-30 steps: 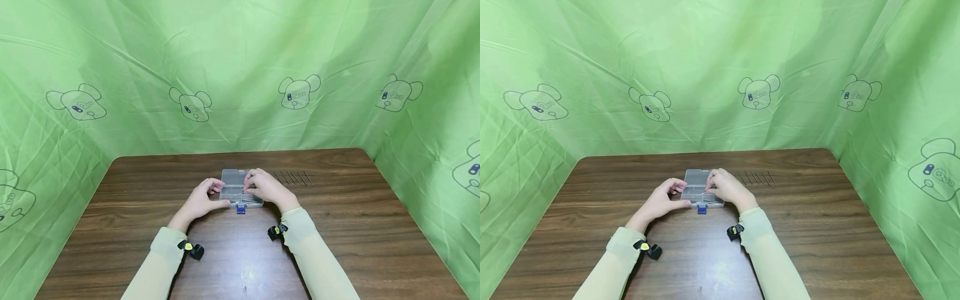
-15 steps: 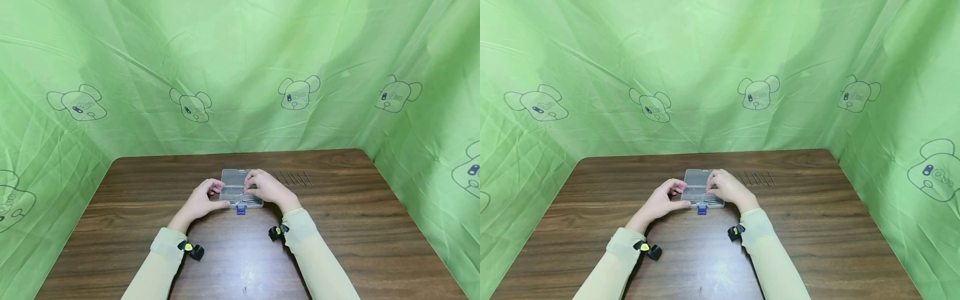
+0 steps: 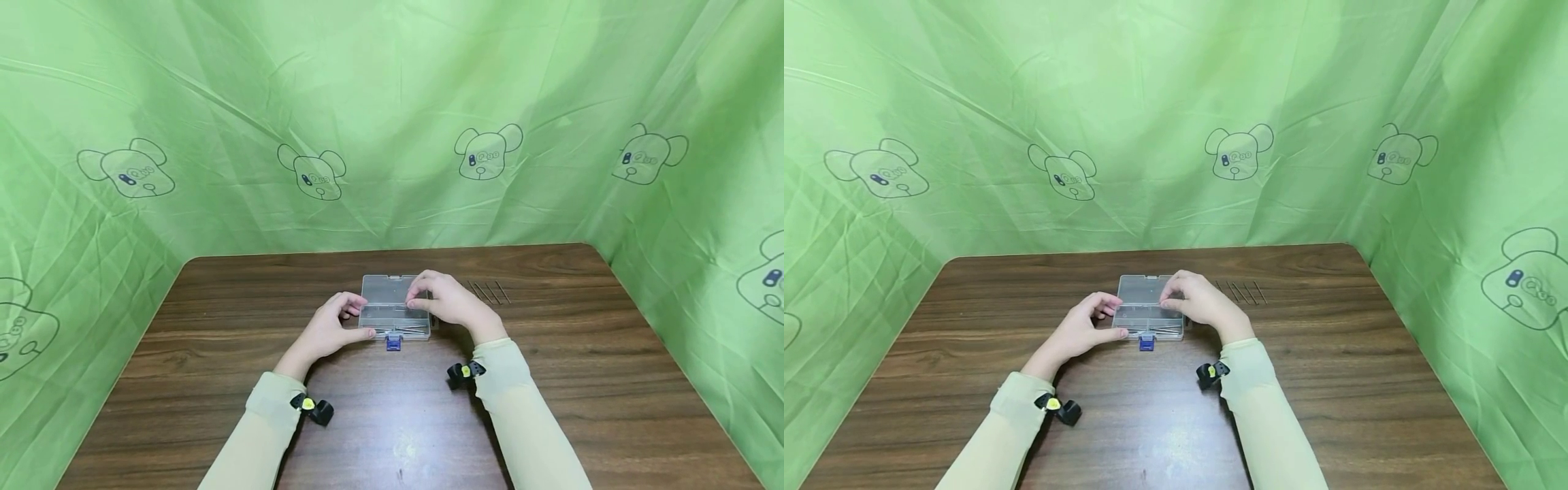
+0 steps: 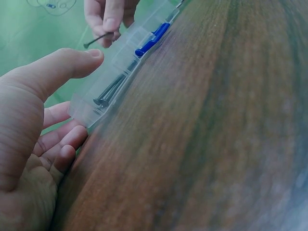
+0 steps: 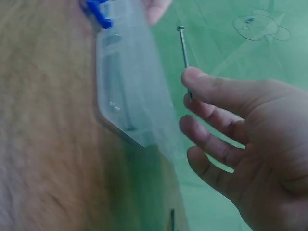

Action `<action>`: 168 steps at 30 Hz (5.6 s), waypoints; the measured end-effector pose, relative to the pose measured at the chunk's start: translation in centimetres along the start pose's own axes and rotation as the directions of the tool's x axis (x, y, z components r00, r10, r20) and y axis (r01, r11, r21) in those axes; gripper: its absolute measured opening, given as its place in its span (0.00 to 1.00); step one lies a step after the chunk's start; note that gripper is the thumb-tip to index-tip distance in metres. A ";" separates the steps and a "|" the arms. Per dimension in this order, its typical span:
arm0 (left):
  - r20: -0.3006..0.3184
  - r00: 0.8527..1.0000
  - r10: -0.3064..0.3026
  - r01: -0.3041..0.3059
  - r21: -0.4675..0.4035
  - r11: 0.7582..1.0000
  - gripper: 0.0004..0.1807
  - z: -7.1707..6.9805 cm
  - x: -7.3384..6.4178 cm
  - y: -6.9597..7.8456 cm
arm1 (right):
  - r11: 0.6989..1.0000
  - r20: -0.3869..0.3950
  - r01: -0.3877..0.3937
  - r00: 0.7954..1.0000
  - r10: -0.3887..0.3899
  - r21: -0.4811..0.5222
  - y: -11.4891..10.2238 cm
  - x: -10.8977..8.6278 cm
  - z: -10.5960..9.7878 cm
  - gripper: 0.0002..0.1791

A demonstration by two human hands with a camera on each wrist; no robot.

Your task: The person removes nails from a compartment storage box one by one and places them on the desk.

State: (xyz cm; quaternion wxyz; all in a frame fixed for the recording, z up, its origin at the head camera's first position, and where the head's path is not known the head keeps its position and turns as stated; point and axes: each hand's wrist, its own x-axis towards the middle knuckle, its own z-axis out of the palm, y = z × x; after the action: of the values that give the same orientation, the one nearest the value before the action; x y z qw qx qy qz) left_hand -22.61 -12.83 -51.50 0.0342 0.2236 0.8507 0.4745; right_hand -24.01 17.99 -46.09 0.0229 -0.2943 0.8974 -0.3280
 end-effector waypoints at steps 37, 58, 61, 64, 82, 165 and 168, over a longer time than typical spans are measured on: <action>0.008 1.000 -0.029 0.029 0.014 0.999 0.35 -0.1 0.1 -0.3 | 0.923 -0.286 -0.383 0.882 0.375 0.029 6.4 -8.5 -9.2 0.15; 0.014 1.000 -0.013 0.013 0.016 1.000 0.35 0.1 0.1 -0.5 | 0.875 -0.262 -0.483 0.849 0.459 -0.035 11.1 -12.4 -8.5 0.15; 0.013 1.000 -0.008 0.008 0.010 1.000 0.35 0.1 0.0 -0.4 | 0.873 -0.254 -0.486 0.850 0.462 -0.039 11.1 -12.4 -8.6 0.15; 0.010 1.000 -0.004 0.004 0.008 1.000 0.35 0.1 0.0 -0.5 | 0.871 -0.254 -0.489 0.848 0.465 -0.037 11.2 -12.4 -8.5 0.15; 0.008 1.000 -0.010 0.010 -0.005 1.000 0.35 0.1 0.3 -0.5 | 0.846 -0.228 -0.531 0.830 0.509 -0.042 11.6 -12.5 -8.1 0.12; 0.019 0.999 0.050 -0.050 0.031 0.998 0.36 0.3 0.5 -0.4 | 0.996 0.008 0.019 1.000 -0.020 0.085 -3.9 1.8 0.4 0.09; 0.039 0.997 0.063 -0.064 0.035 0.997 0.37 0.3 0.7 -0.4 | 0.998 0.034 0.044 0.998 -0.045 0.043 -3.7 2.2 1.7 0.07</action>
State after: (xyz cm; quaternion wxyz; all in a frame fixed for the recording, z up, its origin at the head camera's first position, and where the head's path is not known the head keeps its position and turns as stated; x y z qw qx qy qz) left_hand -23.32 -12.49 -51.91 0.0311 0.2600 0.8509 0.4554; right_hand -23.52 13.59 -44.82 0.0373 -0.3194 0.8828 -0.3424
